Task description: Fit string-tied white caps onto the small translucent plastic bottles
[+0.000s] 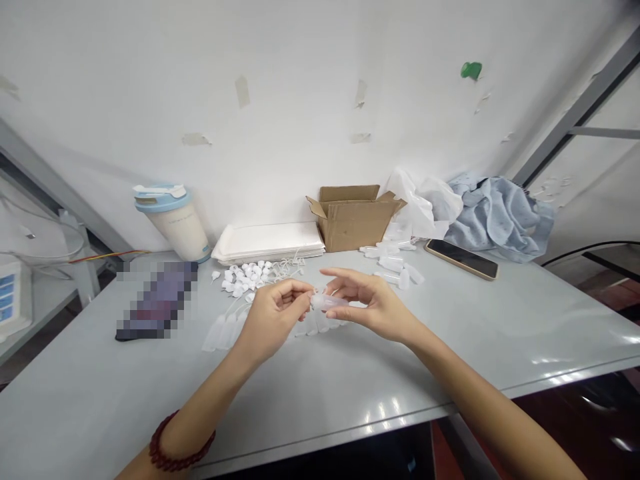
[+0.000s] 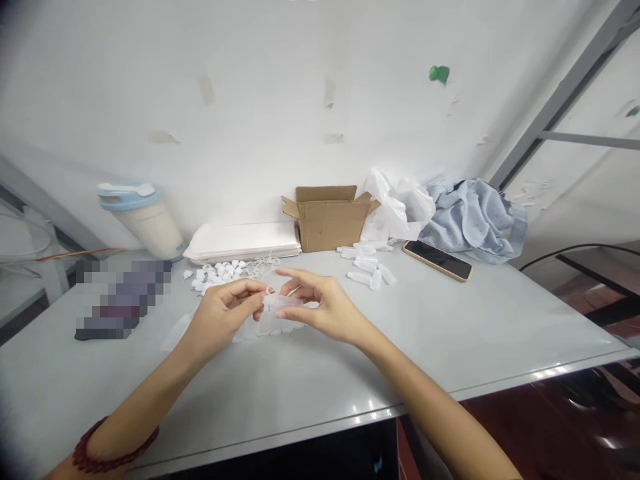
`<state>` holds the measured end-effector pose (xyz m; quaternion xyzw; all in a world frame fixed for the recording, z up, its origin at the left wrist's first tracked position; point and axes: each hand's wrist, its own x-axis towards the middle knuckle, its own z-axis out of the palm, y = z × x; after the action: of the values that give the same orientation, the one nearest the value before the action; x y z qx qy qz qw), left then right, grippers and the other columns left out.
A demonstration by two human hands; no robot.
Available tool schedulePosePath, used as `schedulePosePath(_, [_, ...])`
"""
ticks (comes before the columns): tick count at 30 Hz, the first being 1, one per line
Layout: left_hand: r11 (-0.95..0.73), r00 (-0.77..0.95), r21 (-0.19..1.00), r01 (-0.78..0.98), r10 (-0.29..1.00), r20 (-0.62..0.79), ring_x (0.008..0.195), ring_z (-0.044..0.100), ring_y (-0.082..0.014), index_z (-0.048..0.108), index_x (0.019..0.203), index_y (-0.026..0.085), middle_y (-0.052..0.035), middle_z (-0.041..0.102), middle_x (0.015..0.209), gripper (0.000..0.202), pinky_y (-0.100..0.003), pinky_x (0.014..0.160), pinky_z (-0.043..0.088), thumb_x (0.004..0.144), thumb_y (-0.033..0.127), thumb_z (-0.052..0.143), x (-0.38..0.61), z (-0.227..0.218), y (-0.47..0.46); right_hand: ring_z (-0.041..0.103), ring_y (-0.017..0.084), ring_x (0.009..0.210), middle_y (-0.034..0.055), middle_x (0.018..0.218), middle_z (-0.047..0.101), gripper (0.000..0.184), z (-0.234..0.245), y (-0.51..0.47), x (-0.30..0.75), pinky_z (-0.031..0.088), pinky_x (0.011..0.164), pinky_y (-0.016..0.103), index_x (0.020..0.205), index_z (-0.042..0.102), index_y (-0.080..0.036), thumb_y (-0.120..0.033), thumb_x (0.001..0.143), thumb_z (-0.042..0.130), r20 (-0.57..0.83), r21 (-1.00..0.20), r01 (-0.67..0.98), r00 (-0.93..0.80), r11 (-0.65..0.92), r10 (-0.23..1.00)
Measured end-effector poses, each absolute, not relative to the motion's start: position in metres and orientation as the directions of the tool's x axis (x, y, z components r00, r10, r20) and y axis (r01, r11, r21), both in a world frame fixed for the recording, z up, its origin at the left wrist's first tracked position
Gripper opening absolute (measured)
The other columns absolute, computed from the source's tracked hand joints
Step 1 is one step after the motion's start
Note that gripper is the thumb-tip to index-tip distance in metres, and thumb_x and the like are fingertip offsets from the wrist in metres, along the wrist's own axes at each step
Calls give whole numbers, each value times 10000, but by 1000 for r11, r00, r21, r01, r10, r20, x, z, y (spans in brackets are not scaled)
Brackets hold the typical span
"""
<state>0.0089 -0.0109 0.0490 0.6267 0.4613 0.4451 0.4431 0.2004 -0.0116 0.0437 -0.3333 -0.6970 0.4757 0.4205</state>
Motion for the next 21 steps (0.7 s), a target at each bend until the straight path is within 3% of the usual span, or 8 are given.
schedulePosePath(4, [-230,266,948,218,949,169,542,553,-145,746,802,205,-7,614,584,153,-266,561,467,784,277,612,6,51,-11,530,87,615,23,867,656,222,43,-10,199,456,554,243,959,733,-205,-268,746,736,272,-938,86,-415,335,868])
schedulePosePath(9, [-444,238,835,325,893,382,841,597,-195,737,916,246,-47,671,919,172,-293,718,464,838,324,606,5,50,-13,594,128,692,40,870,694,202,44,-10,198,479,605,269,943,746,-214,-285,753,735,365,-898,131,-313,421,877])
schedulePosePath(14, [-587,197,731,349,808,555,788,565,-192,733,800,238,-38,622,788,104,-301,716,436,820,248,632,9,45,-15,648,167,767,65,887,713,185,41,-12,196,522,677,304,944,746,-208,-286,779,714,472,-821,173,-329,544,818])
schedulePosePath(17, [-598,230,726,339,801,553,751,551,-195,700,721,231,-29,620,728,143,-313,720,423,827,224,604,9,46,-15,656,171,764,58,861,719,179,39,-12,194,537,677,309,923,748,-222,-323,779,712,488,-811,168,-335,561,806])
schedulePosePath(21, [-511,198,803,306,860,471,732,552,-191,648,672,211,-24,626,710,171,-312,723,417,829,253,595,6,51,-14,657,167,763,54,867,721,176,41,-12,195,536,665,301,915,750,-227,-323,771,719,488,-814,174,-314,555,815])
